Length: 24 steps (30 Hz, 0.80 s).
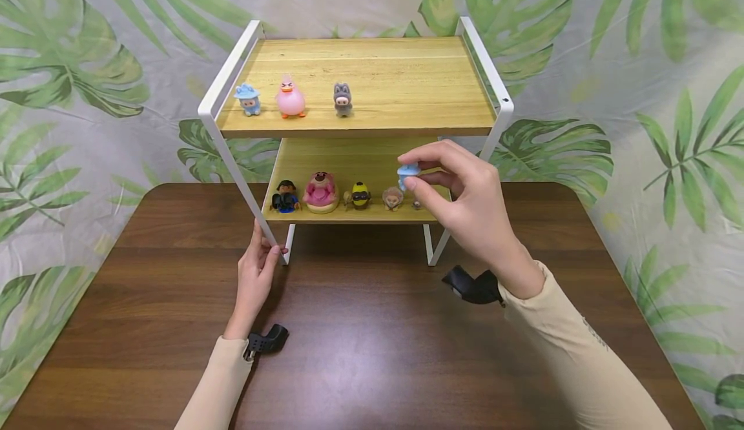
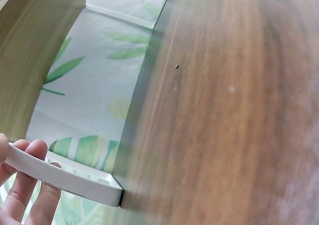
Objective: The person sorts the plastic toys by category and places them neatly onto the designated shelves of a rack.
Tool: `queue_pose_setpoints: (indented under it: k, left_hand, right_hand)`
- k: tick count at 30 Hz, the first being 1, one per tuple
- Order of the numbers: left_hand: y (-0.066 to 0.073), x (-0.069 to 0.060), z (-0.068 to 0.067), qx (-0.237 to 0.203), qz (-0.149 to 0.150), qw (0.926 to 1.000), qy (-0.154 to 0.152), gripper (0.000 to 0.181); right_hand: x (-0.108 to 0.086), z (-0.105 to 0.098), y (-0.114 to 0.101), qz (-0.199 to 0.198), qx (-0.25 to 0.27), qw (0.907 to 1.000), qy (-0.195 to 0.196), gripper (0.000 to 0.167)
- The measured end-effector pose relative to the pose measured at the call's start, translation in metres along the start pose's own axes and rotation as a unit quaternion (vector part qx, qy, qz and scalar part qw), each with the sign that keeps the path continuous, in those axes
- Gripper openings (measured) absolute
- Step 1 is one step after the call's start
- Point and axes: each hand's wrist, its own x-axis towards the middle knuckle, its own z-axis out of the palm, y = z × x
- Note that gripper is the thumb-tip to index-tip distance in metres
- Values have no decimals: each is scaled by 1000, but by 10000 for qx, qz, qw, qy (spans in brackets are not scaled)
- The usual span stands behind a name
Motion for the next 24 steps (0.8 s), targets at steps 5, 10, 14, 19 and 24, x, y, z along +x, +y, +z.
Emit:
queue_pose_setpoints:
  k: [5, 10, 14, 19, 24]
  left_hand:
    - [2, 1, 0, -11, 18, 10000, 1, 95]
    - [-2, 0, 1, -38, 14, 10000, -12, 95]
    - [-21, -5, 5, -29, -27, 10000, 7, 93]
    - [-36, -10, 7, -7, -133, 9999, -18, 90]
    - [-37, -11, 6, -22, -213, 9997, -96, 83]
  right_hand:
    - [6, -1, -4, -49, 75, 9999, 147, 26]
    - [13, -2, -8, -100, 53, 9995, 311, 25]
    - [18, -3, -9, -161, 77, 9990, 406, 24]
    - [25, -4, -10, -198, -15, 9984, 538, 23]
    - [32, -5, -11, -201, -68, 9977, 636, 22]
